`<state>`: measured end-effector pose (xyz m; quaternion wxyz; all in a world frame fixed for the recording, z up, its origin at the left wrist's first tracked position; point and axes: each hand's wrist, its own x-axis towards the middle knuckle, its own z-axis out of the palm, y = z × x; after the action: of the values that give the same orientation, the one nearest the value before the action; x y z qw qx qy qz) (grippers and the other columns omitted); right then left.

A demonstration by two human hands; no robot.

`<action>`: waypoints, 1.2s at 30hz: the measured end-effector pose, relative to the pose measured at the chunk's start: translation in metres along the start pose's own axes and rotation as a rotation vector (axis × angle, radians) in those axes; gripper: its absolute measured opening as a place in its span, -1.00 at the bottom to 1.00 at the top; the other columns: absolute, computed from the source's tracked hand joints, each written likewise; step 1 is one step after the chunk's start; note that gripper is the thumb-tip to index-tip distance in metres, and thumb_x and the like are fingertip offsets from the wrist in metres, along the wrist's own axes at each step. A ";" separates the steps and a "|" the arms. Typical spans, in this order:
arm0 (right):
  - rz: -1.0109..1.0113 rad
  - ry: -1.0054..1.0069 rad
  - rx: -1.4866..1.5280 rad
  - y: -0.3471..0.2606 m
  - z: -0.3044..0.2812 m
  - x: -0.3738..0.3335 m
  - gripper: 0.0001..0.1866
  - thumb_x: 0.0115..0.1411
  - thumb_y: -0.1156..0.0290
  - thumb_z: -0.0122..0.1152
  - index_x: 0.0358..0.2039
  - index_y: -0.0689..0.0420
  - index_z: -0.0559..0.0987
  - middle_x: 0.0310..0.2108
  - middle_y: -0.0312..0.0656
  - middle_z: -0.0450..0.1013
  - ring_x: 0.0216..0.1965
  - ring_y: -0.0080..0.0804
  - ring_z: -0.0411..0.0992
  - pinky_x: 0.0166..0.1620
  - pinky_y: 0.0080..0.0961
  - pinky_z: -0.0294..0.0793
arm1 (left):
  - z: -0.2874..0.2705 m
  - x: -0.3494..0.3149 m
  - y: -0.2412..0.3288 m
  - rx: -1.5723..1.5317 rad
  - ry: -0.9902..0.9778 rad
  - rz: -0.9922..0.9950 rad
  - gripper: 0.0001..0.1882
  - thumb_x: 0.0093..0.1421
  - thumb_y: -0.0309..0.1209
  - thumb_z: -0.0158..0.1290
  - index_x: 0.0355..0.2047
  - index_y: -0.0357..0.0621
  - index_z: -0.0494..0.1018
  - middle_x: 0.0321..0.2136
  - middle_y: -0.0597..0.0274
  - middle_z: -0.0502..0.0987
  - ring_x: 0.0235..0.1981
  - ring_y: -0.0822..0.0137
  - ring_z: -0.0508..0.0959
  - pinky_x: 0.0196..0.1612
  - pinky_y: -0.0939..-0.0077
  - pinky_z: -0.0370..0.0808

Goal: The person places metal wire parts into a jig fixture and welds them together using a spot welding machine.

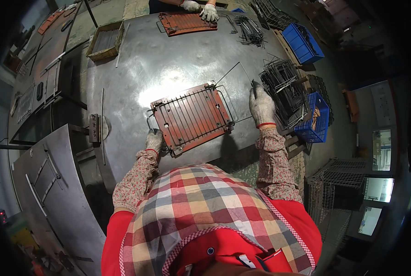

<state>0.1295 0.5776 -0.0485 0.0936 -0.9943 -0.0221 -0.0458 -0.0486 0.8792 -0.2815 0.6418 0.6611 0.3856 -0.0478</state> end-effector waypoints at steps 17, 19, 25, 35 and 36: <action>-0.078 -0.047 0.205 -0.048 0.012 -0.026 -0.64 0.26 0.24 -0.10 0.05 0.01 0.39 -0.28 0.10 0.50 -0.23 0.11 0.47 -0.14 -0.09 0.45 | -0.001 -0.005 0.009 -0.048 -0.075 -0.026 -0.79 0.22 -0.32 -0.05 -0.28 -0.22 0.30 -0.66 0.17 0.38 -0.76 0.28 0.41 -0.74 0.34 0.37; -0.137 -0.047 0.245 -0.056 0.016 -0.026 -0.63 0.27 0.24 -0.09 0.06 0.05 0.38 -0.25 0.12 0.49 -0.19 0.13 0.45 -0.12 -0.10 0.43 | -0.002 0.002 0.002 -0.065 -0.091 -0.005 -0.78 0.21 -0.31 -0.03 -0.29 -0.22 0.31 -0.66 0.18 0.39 -0.76 0.28 0.41 -0.75 0.33 0.37; -0.059 -0.294 0.719 -0.058 0.018 -0.056 -0.58 0.29 0.20 -0.06 0.09 0.13 0.34 -0.26 -0.02 0.49 -0.31 -0.16 0.48 -0.24 -0.29 0.48 | -0.007 -0.016 0.018 -0.039 -0.108 -0.052 -0.71 0.15 -0.24 0.04 -0.26 -0.21 0.38 -0.60 0.19 0.45 -0.68 0.30 0.48 -0.66 0.37 0.43; 0.149 -0.529 0.976 0.025 0.084 -0.073 -0.58 0.29 0.19 -0.01 -0.01 0.26 0.44 -0.36 -0.21 0.49 -0.39 -0.53 0.43 -0.29 -0.58 0.44 | -0.030 -0.043 0.023 -0.048 -0.153 -0.083 -0.59 0.18 -0.18 0.01 -0.12 -0.26 0.36 -0.57 0.21 0.44 -0.68 0.36 0.45 -0.65 0.44 0.42; 0.250 -0.721 0.908 0.034 0.097 -0.081 -0.59 0.29 0.20 -0.01 -0.02 0.27 0.45 -0.31 -0.16 0.50 -0.34 -0.47 0.45 -0.22 -0.55 0.45 | -0.030 -0.046 0.027 -0.046 -0.150 -0.086 -0.59 0.18 -0.18 0.01 -0.12 -0.26 0.36 -0.57 0.21 0.44 -0.68 0.36 0.45 -0.65 0.44 0.42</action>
<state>0.0588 0.5598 -0.1569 0.5010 -0.8027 0.0476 0.3202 -0.0783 0.8885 -0.2284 0.6813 0.6237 0.3653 -0.1159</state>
